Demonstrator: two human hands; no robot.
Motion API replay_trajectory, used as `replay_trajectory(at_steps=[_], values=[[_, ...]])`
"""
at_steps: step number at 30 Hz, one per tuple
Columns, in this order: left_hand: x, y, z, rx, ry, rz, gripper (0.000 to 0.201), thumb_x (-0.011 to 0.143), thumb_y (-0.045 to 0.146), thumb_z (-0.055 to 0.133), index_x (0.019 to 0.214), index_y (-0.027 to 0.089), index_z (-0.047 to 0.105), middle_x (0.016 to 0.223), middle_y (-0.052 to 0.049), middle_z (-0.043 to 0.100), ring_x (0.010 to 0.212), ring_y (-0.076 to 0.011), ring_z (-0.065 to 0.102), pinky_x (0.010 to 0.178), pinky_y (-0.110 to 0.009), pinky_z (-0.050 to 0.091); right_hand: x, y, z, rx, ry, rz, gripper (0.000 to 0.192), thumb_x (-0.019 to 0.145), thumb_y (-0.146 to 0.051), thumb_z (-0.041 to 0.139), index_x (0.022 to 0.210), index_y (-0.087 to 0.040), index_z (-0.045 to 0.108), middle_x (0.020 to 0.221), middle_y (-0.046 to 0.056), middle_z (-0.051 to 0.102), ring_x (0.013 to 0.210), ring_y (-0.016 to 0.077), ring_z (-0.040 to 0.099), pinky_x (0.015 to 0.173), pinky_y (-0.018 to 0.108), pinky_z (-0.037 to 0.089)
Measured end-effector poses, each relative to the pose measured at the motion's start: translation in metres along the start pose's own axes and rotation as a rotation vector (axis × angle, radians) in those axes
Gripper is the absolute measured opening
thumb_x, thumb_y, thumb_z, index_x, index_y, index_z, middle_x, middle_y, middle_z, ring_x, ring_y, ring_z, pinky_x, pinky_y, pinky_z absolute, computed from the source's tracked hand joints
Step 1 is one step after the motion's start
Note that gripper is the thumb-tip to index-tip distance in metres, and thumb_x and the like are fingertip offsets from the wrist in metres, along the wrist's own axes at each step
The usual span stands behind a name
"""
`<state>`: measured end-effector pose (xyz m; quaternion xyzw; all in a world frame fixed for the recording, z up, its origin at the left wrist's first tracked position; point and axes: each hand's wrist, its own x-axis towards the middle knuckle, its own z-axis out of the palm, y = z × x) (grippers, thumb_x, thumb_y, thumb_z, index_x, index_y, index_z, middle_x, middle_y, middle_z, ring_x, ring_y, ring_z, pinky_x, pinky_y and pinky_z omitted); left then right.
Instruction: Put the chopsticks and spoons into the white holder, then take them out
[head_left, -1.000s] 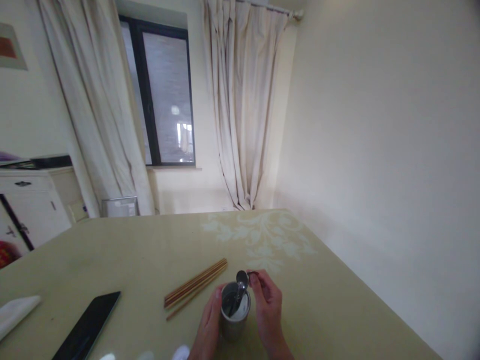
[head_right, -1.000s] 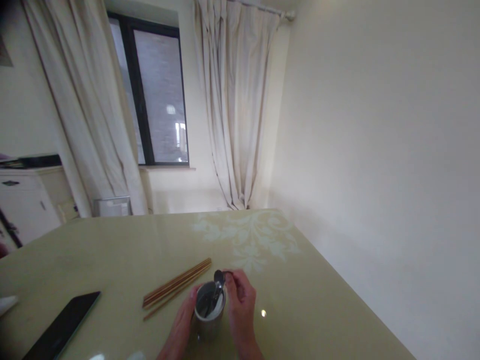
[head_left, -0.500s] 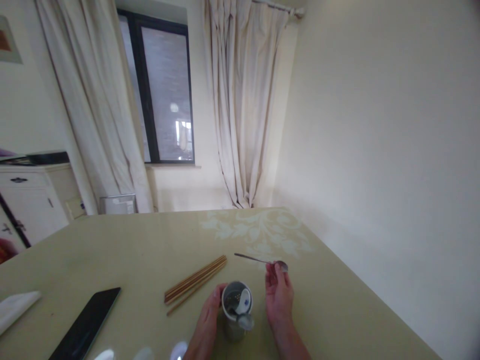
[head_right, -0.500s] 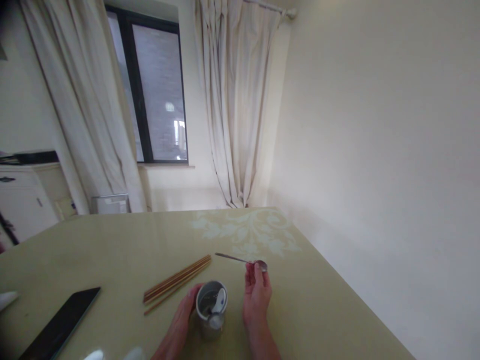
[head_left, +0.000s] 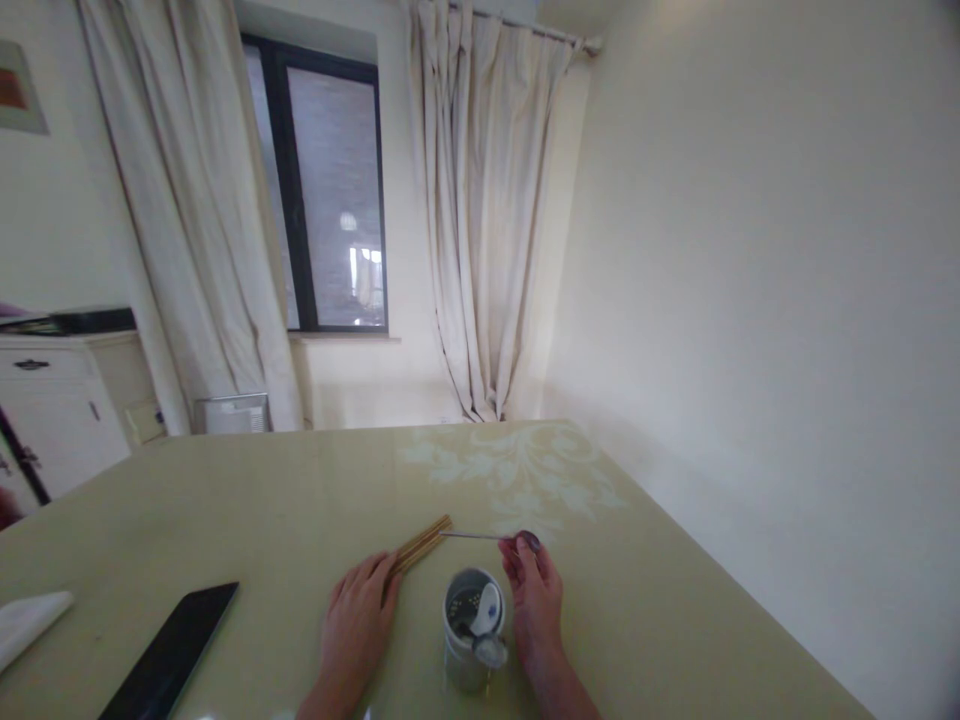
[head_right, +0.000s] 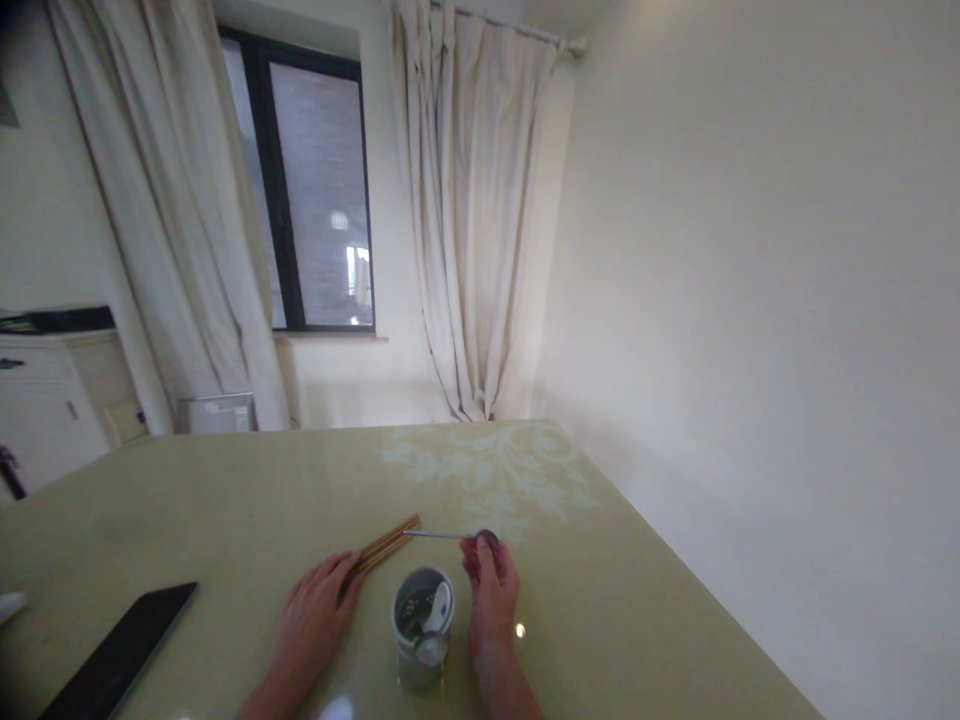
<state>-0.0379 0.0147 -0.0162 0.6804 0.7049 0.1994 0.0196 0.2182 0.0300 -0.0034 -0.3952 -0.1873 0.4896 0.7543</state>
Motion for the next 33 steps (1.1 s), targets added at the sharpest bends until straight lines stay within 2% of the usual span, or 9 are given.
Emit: replay_trajectory(at_steps=[9, 17, 22, 27, 30, 33], values=[[-0.009, 0.005, 0.003, -0.199, -0.008, 0.084, 0.039, 0.102, 0.033, 0.046, 0.127, 0.025, 0.076, 0.134, -0.007, 0.077, 0.126, -0.0253, 0.068, 0.116, -0.043, 0.049, -0.007, -0.011, 0.005, 0.008, 0.027, 0.046, 0.055, 0.052, -0.052, 0.102, 0.089, -0.018, 0.081, 0.087, 0.008, 0.085, 0.083, 0.0241, 0.082, 0.068, 0.026, 0.062], [-0.015, 0.010, -0.003, -0.271, -0.009, 0.122, 0.033, 0.101, 0.035, 0.051, 0.120, 0.026, 0.076, 0.125, -0.008, 0.079, 0.118, -0.0256, 0.071, 0.108, -0.044, 0.053, -0.009, -0.008, 0.007, -0.028, -0.034, 0.094, 0.051, 0.052, -0.051, 0.102, 0.085, -0.018, 0.081, 0.087, 0.007, 0.085, 0.086, 0.0255, 0.082, 0.069, 0.027, 0.062], [-0.013, 0.009, 0.000, -0.271, 0.092, 0.112, 0.037, 0.101, 0.037, 0.053, 0.128, 0.024, 0.074, 0.134, -0.009, 0.077, 0.126, -0.0276, 0.070, 0.114, -0.047, 0.053, -0.006, -0.004, 0.008, -0.041, -0.085, 0.123, 0.046, 0.054, -0.048, 0.101, 0.083, -0.019, 0.080, 0.085, 0.006, 0.084, 0.085, 0.0242, 0.081, 0.071, 0.027, 0.062], [-0.012, 0.020, -0.001, -0.285, 0.219, 0.191, 0.041, 0.105, 0.028, 0.044, 0.135, 0.028, 0.072, 0.140, -0.006, 0.075, 0.129, -0.0237, 0.068, 0.114, -0.043, 0.053, -0.010, -0.004, 0.014, -0.037, -0.138, 0.159, 0.046, 0.054, -0.047, 0.102, 0.083, -0.019, 0.080, 0.082, 0.005, 0.083, 0.081, 0.0231, 0.080, 0.070, 0.027, 0.061], [-0.013, 0.028, -0.005, -0.266, 0.190, 0.236, 0.045, 0.105, 0.018, 0.041, 0.136, 0.028, 0.072, 0.134, -0.006, 0.077, 0.125, -0.0229, 0.069, 0.113, -0.041, 0.053, -0.017, -0.008, 0.019, -0.045, -0.190, 0.185, 0.046, 0.057, -0.049, 0.100, 0.084, -0.018, 0.079, 0.079, 0.004, 0.083, 0.077, 0.0229, 0.079, 0.069, 0.028, 0.061], [-0.013, 0.032, -0.011, -0.247, 0.133, 0.247, 0.048, 0.100, 0.010, 0.046, 0.133, 0.030, 0.074, 0.124, -0.005, 0.080, 0.117, -0.0230, 0.070, 0.108, -0.039, 0.054, -0.022, -0.012, 0.022, -0.072, -0.232, 0.210, 0.046, 0.060, -0.050, 0.099, 0.084, -0.018, 0.078, 0.075, 0.004, 0.081, 0.071, 0.0229, 0.078, 0.065, 0.029, 0.060]])
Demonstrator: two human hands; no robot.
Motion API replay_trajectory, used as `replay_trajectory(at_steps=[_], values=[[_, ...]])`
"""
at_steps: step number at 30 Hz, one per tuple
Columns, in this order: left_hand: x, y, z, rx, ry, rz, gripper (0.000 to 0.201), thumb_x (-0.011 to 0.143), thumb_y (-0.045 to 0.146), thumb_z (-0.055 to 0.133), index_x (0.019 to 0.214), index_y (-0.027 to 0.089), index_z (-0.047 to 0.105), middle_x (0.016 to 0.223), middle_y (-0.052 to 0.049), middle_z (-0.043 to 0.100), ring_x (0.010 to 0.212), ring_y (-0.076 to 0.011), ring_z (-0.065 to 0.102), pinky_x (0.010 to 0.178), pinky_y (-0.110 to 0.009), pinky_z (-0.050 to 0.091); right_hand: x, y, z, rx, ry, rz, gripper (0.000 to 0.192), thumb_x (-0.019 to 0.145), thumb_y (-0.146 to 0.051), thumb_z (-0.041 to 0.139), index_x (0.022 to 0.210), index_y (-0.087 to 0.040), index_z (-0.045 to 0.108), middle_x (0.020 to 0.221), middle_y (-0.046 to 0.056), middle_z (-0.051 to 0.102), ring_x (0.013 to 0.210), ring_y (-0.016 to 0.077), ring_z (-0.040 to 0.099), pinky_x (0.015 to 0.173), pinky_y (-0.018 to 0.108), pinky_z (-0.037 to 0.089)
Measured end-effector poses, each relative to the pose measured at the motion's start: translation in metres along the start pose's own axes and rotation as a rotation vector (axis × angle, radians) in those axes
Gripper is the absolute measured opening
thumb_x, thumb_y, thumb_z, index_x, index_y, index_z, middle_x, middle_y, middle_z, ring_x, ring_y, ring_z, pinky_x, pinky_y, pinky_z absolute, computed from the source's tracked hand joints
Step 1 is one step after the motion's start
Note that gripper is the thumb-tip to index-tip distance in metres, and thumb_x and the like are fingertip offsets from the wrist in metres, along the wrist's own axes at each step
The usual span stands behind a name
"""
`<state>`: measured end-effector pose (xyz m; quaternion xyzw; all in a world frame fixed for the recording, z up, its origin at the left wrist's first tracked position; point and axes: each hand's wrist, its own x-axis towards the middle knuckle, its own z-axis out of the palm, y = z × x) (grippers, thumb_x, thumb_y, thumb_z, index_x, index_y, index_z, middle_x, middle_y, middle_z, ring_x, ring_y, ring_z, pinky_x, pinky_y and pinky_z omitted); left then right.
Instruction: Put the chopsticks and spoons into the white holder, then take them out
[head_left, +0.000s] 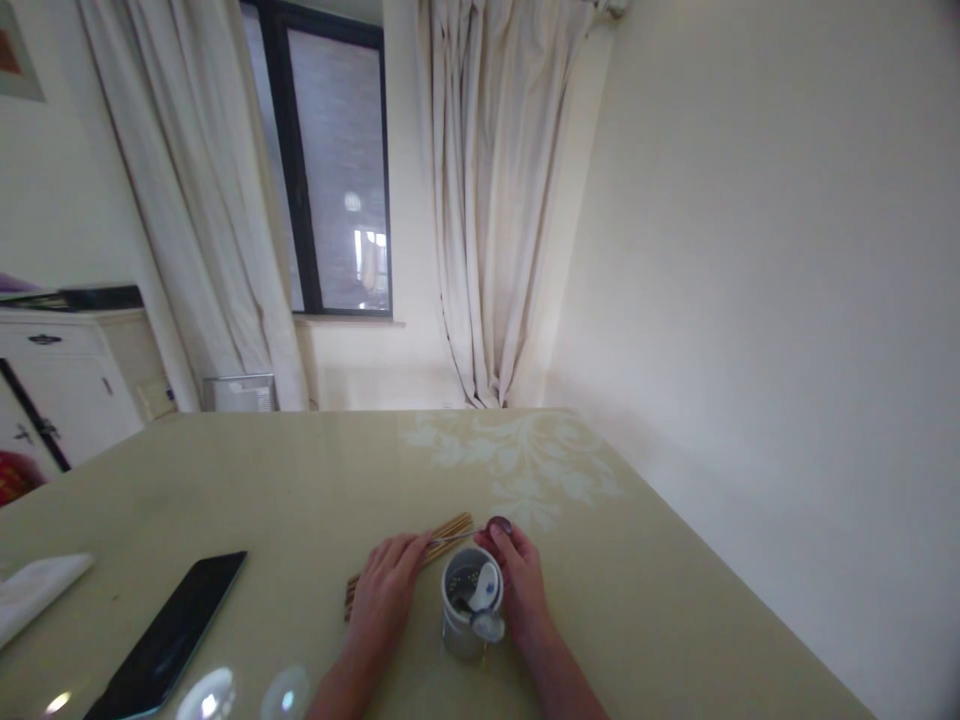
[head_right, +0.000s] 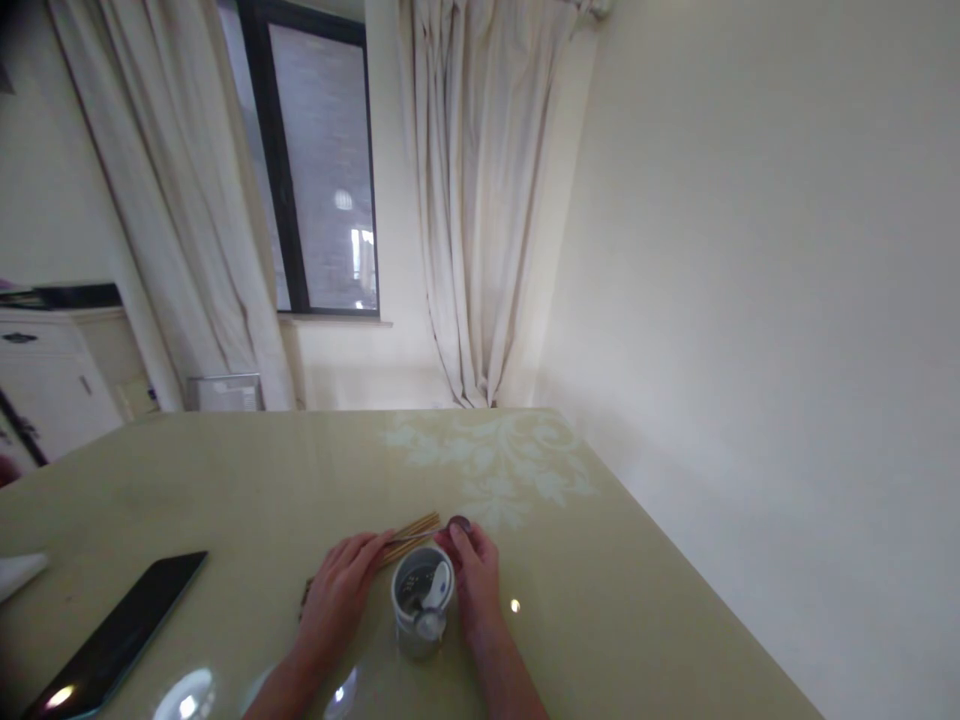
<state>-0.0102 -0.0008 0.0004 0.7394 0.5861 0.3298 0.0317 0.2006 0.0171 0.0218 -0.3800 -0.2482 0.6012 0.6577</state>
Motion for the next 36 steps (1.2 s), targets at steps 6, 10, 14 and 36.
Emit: replay_trajectory(at_steps=[6, 10, 14, 36], values=[[0.001, 0.004, -0.003, -0.031, 0.003, -0.022, 0.032, 0.103, 0.022, 0.051, 0.114, 0.031, 0.079, 0.107, -0.005, 0.078, 0.105, -0.0238, 0.070, 0.097, -0.039, 0.055, -0.003, 0.001, 0.001, -0.052, -0.044, -0.001, 0.045, 0.062, -0.051, 0.099, 0.083, -0.018, 0.077, 0.073, 0.004, 0.081, 0.065, 0.0211, 0.076, 0.061, 0.027, 0.058], [0.003, -0.002, -0.002, -0.105, 0.038, -0.051, 0.027, 0.103, 0.030, 0.051, 0.100, 0.029, 0.078, 0.102, -0.004, 0.077, 0.101, -0.0230, 0.070, 0.095, -0.037, 0.055, -0.003, 0.002, 0.000, -0.125, -0.069, -0.049, 0.046, 0.067, -0.056, 0.095, 0.086, -0.018, 0.081, 0.081, 0.006, 0.083, 0.074, 0.0239, 0.078, 0.065, 0.030, 0.059], [0.007, -0.027, -0.008, -0.077, 0.131, -0.106, 0.029, 0.103, 0.033, 0.050, 0.100, 0.027, 0.078, 0.104, -0.005, 0.078, 0.101, -0.0257, 0.070, 0.096, -0.041, 0.055, -0.006, -0.005, -0.005, -0.245, 0.024, -0.178, 0.057, 0.071, -0.068, 0.088, 0.100, -0.019, 0.084, 0.106, 0.012, 0.084, 0.093, 0.0293, 0.079, 0.079, 0.036, 0.062], [0.006, -0.062, -0.030, 0.198, -0.065, -0.474, 0.042, 0.106, 0.036, 0.041, 0.112, 0.027, 0.082, 0.120, -0.007, 0.079, 0.113, -0.0287, 0.071, 0.093, -0.040, 0.052, -0.043, -0.033, -0.019, -0.964, -0.419, -1.281, 0.025, 0.097, -0.052, 0.076, 0.092, -0.027, 0.078, 0.077, 0.005, 0.075, 0.073, 0.0230, 0.068, 0.073, 0.035, 0.050]])
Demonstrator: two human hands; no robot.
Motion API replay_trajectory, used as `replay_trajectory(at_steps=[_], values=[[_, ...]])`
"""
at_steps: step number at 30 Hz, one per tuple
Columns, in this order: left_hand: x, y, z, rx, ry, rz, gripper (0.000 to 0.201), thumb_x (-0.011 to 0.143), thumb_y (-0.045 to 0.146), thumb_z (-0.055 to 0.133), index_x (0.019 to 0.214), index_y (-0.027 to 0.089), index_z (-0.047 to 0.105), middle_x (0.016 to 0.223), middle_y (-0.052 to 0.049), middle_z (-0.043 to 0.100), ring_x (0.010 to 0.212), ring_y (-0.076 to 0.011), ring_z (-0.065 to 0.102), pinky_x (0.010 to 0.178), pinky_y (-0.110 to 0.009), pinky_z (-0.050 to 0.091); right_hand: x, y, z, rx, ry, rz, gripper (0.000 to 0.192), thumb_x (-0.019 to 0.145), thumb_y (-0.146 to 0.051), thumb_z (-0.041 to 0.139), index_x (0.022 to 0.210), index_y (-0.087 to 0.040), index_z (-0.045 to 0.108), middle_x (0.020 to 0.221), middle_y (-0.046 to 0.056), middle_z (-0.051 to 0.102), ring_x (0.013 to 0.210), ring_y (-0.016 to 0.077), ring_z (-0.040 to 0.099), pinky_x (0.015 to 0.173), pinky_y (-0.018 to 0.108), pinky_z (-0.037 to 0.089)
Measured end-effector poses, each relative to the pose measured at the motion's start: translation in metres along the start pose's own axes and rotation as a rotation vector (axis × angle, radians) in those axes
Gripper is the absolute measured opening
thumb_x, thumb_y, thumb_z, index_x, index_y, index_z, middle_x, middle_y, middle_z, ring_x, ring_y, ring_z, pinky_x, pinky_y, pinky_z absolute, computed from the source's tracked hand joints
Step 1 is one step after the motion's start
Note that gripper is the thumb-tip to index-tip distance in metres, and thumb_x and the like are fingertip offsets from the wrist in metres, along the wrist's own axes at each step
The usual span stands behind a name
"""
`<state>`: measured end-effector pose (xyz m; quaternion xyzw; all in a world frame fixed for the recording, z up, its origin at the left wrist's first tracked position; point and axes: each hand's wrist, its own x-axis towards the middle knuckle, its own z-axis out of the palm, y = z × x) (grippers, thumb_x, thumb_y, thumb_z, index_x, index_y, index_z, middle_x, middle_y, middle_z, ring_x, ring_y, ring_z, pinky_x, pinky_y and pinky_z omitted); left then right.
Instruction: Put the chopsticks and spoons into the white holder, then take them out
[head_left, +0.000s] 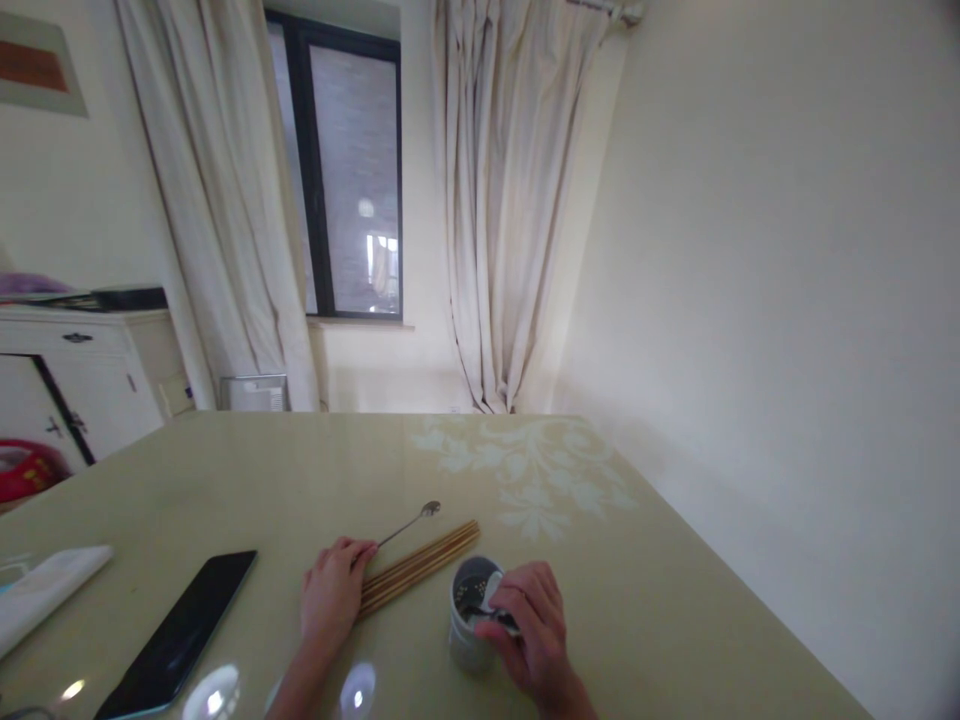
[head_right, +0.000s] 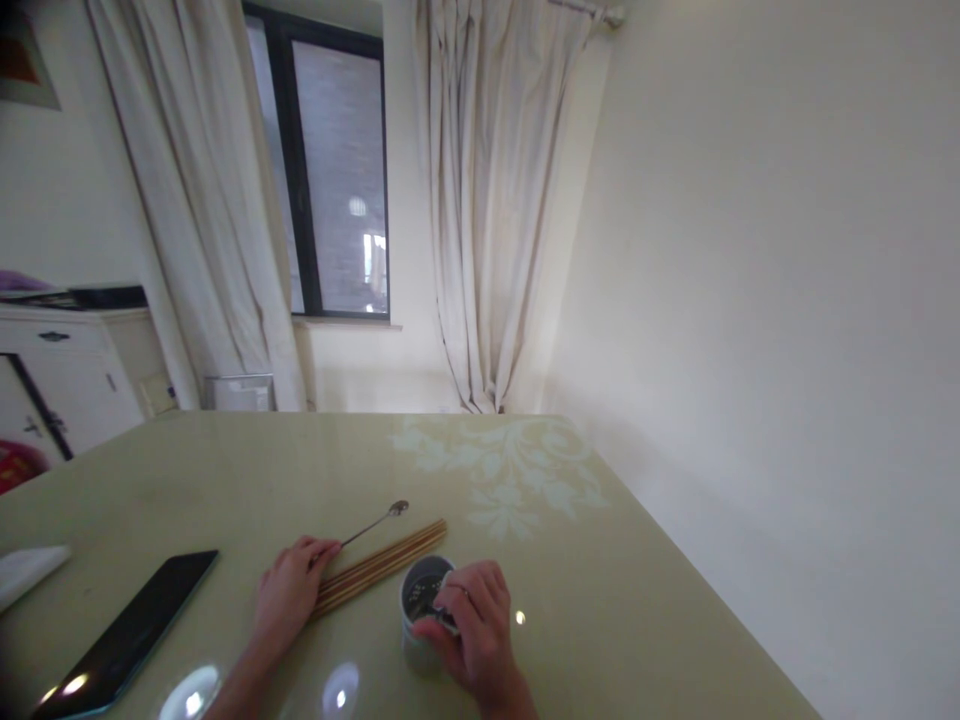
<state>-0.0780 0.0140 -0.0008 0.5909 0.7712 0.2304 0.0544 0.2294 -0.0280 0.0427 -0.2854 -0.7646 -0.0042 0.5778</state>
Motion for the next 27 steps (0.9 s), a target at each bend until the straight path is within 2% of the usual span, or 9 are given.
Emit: replay_trajectory(at_steps=[5, 9, 13, 17, 21, 27], values=[[0.000, -0.001, -0.001, -0.002, -0.008, -0.005, 0.041, 0.106, 0.036, 0.042, 0.112, 0.029, 0.082, 0.121, -0.006, 0.079, 0.114, -0.0285, 0.071, 0.094, -0.040, 0.052, 0.001, -0.001, 0.002, -0.011, 0.004, 0.008, 0.036, 0.099, -0.060, 0.068, 0.088, -0.026, 0.074, 0.076, 0.005, 0.074, 0.072, 0.0231, 0.067, 0.071, 0.035, 0.049], [0.000, -0.001, 0.000, -0.012, -0.021, -0.003, 0.041, 0.106, 0.035, 0.042, 0.113, 0.030, 0.082, 0.122, -0.005, 0.079, 0.115, -0.0282, 0.071, 0.094, -0.040, 0.051, -0.002, -0.001, 0.007, 0.012, 0.030, 0.060, 0.034, 0.098, -0.059, 0.070, 0.089, -0.026, 0.072, 0.076, 0.005, 0.071, 0.073, 0.0238, 0.065, 0.069, 0.035, 0.050], [0.000, 0.000, -0.001, -0.034, -0.041, -0.016, 0.040, 0.106, 0.034, 0.042, 0.114, 0.030, 0.080, 0.125, -0.006, 0.078, 0.118, -0.0281, 0.070, 0.098, -0.042, 0.049, -0.005, -0.003, 0.014, 0.041, 0.086, 0.126, 0.023, 0.100, -0.047, 0.070, 0.097, -0.025, 0.065, 0.086, 0.006, 0.065, 0.080, 0.0244, 0.063, 0.070, 0.035, 0.053], [0.001, 0.002, -0.002, -0.054, -0.046, -0.047, 0.038, 0.107, 0.034, 0.041, 0.118, 0.030, 0.077, 0.123, -0.005, 0.079, 0.119, -0.0277, 0.069, 0.099, -0.043, 0.048, -0.005, -0.005, 0.016, 0.089, 0.097, 0.081, 0.014, 0.105, -0.034, 0.053, 0.108, -0.022, 0.059, 0.093, 0.007, 0.060, 0.087, 0.0257, 0.061, 0.073, 0.037, 0.053], [0.000, 0.002, -0.002, -0.046, -0.051, -0.031, 0.035, 0.106, 0.034, 0.043, 0.115, 0.029, 0.076, 0.123, -0.005, 0.078, 0.118, -0.0278, 0.069, 0.099, -0.043, 0.047, -0.007, -0.005, 0.016, 0.115, 0.069, 0.091, 0.014, 0.105, -0.025, 0.044, 0.111, -0.022, 0.057, 0.095, 0.007, 0.059, 0.088, 0.0254, 0.059, 0.075, 0.038, 0.052], [-0.003, 0.004, -0.002, 0.004, -0.059, 0.007, 0.034, 0.106, 0.033, 0.044, 0.113, 0.029, 0.077, 0.126, -0.006, 0.076, 0.121, -0.0290, 0.066, 0.101, -0.045, 0.045, -0.009, -0.006, 0.019, 0.112, 0.045, 0.095, 0.017, 0.102, -0.017, 0.043, 0.111, -0.023, 0.056, 0.094, 0.006, 0.060, 0.088, 0.0245, 0.060, 0.077, 0.038, 0.051]])
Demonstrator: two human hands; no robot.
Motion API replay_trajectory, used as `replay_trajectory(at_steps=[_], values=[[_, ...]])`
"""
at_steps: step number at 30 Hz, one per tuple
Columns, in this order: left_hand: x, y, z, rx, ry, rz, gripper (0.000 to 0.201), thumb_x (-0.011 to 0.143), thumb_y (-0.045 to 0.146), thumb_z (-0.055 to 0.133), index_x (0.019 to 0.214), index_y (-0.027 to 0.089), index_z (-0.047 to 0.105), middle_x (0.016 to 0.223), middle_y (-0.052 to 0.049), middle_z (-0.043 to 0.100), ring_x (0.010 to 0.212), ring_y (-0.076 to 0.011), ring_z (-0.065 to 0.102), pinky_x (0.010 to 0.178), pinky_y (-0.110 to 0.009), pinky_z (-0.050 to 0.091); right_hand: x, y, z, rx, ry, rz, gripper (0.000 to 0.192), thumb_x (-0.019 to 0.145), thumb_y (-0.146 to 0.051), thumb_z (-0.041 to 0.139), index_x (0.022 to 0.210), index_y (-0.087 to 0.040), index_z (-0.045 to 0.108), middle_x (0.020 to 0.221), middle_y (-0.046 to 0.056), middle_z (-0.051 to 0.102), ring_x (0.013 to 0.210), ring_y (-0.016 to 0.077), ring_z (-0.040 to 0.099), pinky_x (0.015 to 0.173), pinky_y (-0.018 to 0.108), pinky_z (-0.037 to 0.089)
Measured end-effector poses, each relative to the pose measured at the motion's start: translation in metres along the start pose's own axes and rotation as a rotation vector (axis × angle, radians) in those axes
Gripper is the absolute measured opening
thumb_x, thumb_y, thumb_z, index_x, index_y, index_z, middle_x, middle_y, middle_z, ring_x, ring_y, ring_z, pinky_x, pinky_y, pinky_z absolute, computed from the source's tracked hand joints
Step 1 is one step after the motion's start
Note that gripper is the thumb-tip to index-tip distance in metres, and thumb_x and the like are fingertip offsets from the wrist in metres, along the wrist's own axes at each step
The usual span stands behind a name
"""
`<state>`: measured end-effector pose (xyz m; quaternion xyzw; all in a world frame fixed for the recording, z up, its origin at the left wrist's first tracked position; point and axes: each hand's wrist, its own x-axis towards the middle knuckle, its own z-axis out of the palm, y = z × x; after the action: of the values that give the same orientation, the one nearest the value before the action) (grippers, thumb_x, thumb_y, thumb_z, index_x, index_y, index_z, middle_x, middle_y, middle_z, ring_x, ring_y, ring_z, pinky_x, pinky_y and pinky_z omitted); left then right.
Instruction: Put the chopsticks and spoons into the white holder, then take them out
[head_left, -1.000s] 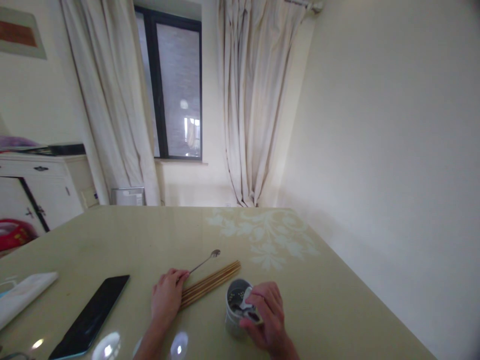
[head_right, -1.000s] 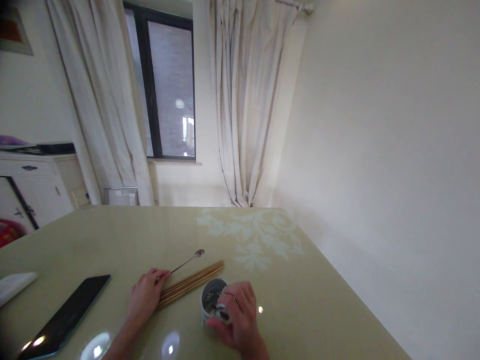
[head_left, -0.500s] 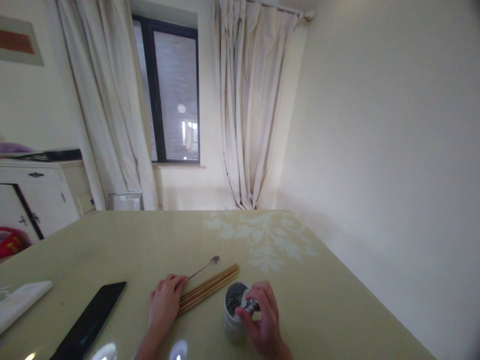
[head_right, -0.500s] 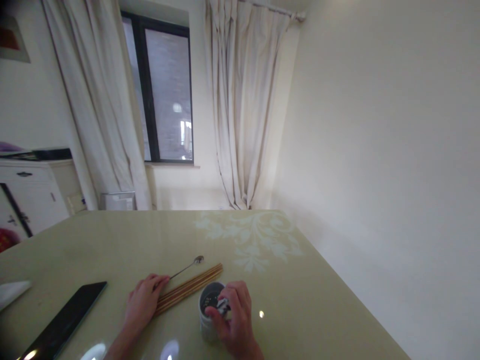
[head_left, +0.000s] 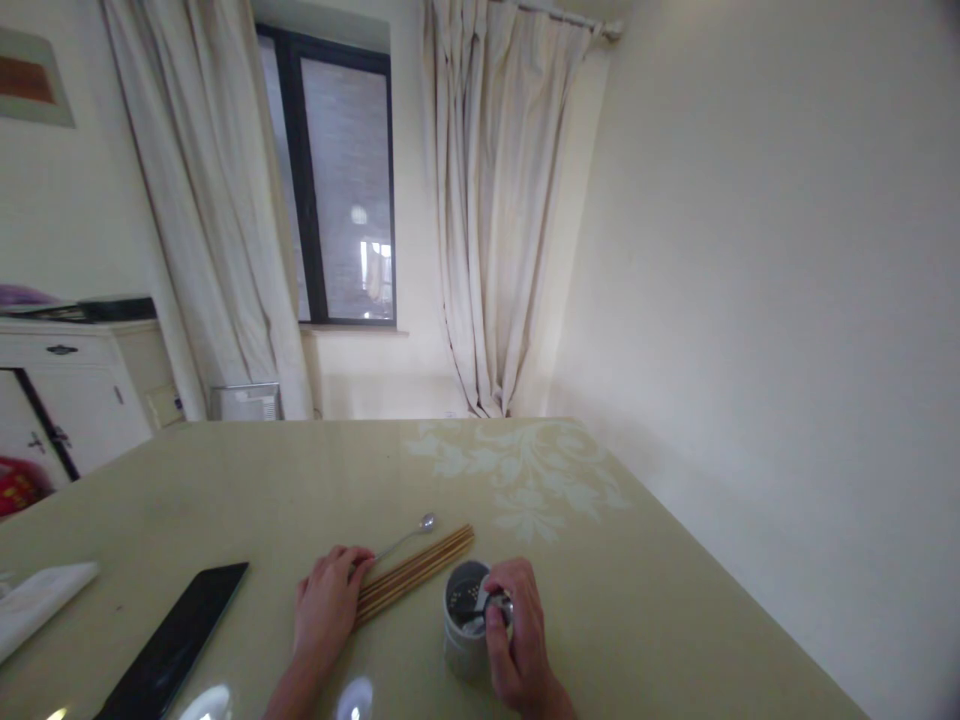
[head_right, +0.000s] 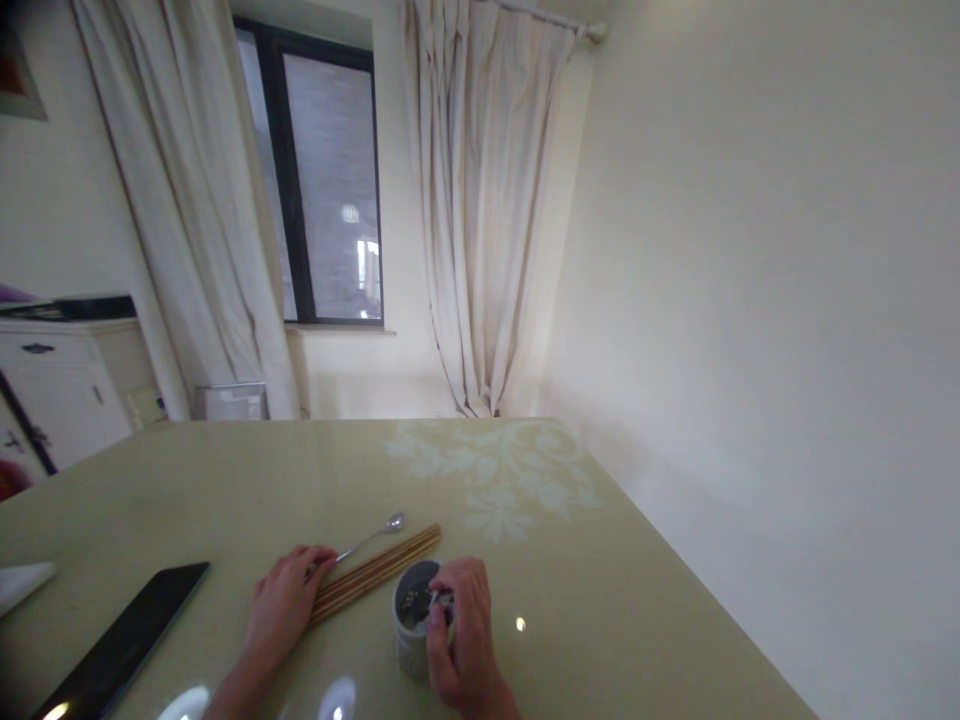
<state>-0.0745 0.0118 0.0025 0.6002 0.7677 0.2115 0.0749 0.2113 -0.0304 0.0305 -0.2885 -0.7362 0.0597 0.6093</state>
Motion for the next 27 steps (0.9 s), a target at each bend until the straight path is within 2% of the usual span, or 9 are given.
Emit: replay_trajectory(at_steps=[7, 12, 15, 17, 19, 22, 24, 27], values=[[0.000, 0.000, 0.000, 0.003, 0.016, 0.006, 0.034, 0.105, 0.033, 0.046, 0.110, 0.031, 0.079, 0.123, -0.005, 0.078, 0.119, -0.0280, 0.068, 0.099, -0.043, 0.047, 0.003, -0.001, -0.002, -0.051, -0.057, -0.012, 0.024, 0.094, -0.016, 0.052, 0.117, -0.022, 0.056, 0.099, 0.008, 0.063, 0.093, 0.0264, 0.061, 0.081, 0.040, 0.051], [0.002, -0.006, 0.005, -0.037, 0.106, 0.072, 0.037, 0.102, 0.035, 0.046, 0.113, 0.025, 0.080, 0.121, -0.009, 0.078, 0.115, -0.0304, 0.069, 0.099, -0.044, 0.050, 0.005, -0.003, -0.003, -0.072, -0.096, -0.040, 0.032, 0.091, -0.017, 0.052, 0.122, -0.021, 0.056, 0.103, 0.008, 0.066, 0.096, 0.0271, 0.062, 0.084, 0.042, 0.051], [0.001, 0.002, 0.006, -0.163, 0.188, 0.196, 0.040, 0.100, 0.041, 0.046, 0.109, 0.023, 0.081, 0.114, -0.011, 0.079, 0.110, -0.0325, 0.069, 0.100, -0.047, 0.051, 0.004, -0.003, -0.003, -0.089, -0.086, -0.041, 0.029, 0.092, -0.014, 0.050, 0.119, -0.022, 0.057, 0.101, 0.007, 0.066, 0.093, 0.0260, 0.063, 0.083, 0.041, 0.050], [-0.007, 0.017, 0.008, -0.340, 0.186, 0.265, 0.043, 0.099, 0.049, 0.046, 0.104, 0.024, 0.081, 0.109, -0.011, 0.080, 0.108, -0.0329, 0.069, 0.102, -0.049, 0.052, 0.003, -0.004, -0.002, -0.099, -0.083, -0.040, 0.027, 0.093, -0.013, 0.049, 0.117, -0.022, 0.057, 0.098, 0.007, 0.066, 0.091, 0.0256, 0.063, 0.082, 0.041, 0.050], [-0.021, 0.037, 0.012, -0.574, 0.116, 0.273, 0.049, 0.100, 0.059, 0.046, 0.104, 0.026, 0.081, 0.109, -0.010, 0.081, 0.109, -0.0314, 0.071, 0.105, -0.048, 0.053, 0.003, -0.006, -0.001, -0.110, -0.078, -0.046, 0.025, 0.094, -0.013, 0.048, 0.115, -0.021, 0.057, 0.096, 0.007, 0.065, 0.088, 0.0253, 0.063, 0.080, 0.040, 0.051], [-0.048, 0.069, 0.018, -0.929, -0.060, 0.142, 0.062, 0.105, 0.066, 0.033, 0.126, 0.025, 0.075, 0.127, -0.009, 0.078, 0.121, -0.0276, 0.070, 0.113, -0.045, 0.053, 0.005, -0.010, 0.002, -0.135, -0.068, -0.050, 0.022, 0.095, -0.011, 0.049, 0.113, -0.022, 0.057, 0.092, 0.006, 0.067, 0.085, 0.0247, 0.063, 0.078, 0.039, 0.051], [-0.062, 0.084, 0.023, -1.059, -0.207, 0.115, 0.065, 0.104, 0.069, 0.033, 0.136, 0.025, 0.069, 0.141, -0.008, 0.073, 0.132, -0.0269, 0.066, 0.119, -0.045, 0.049, 0.006, -0.012, 0.004, -0.152, -0.063, -0.057, 0.020, 0.097, -0.011, 0.051, 0.113, -0.022, 0.057, 0.090, 0.006, 0.069, 0.082, 0.0240, 0.064, 0.077, 0.038, 0.052], [-0.072, 0.090, 0.033, -1.147, -0.362, 0.099, 0.073, 0.097, 0.078, 0.045, 0.138, 0.022, 0.069, 0.150, -0.009, 0.068, 0.145, -0.0292, 0.056, 0.128, -0.045, 0.040, 0.007, -0.012, 0.006, -0.162, -0.057, -0.071, 0.013, 0.102, -0.018, 0.056, 0.113, -0.023, 0.059, 0.090, 0.006, 0.071, 0.080, 0.0236, 0.066, 0.076, 0.037, 0.054]])
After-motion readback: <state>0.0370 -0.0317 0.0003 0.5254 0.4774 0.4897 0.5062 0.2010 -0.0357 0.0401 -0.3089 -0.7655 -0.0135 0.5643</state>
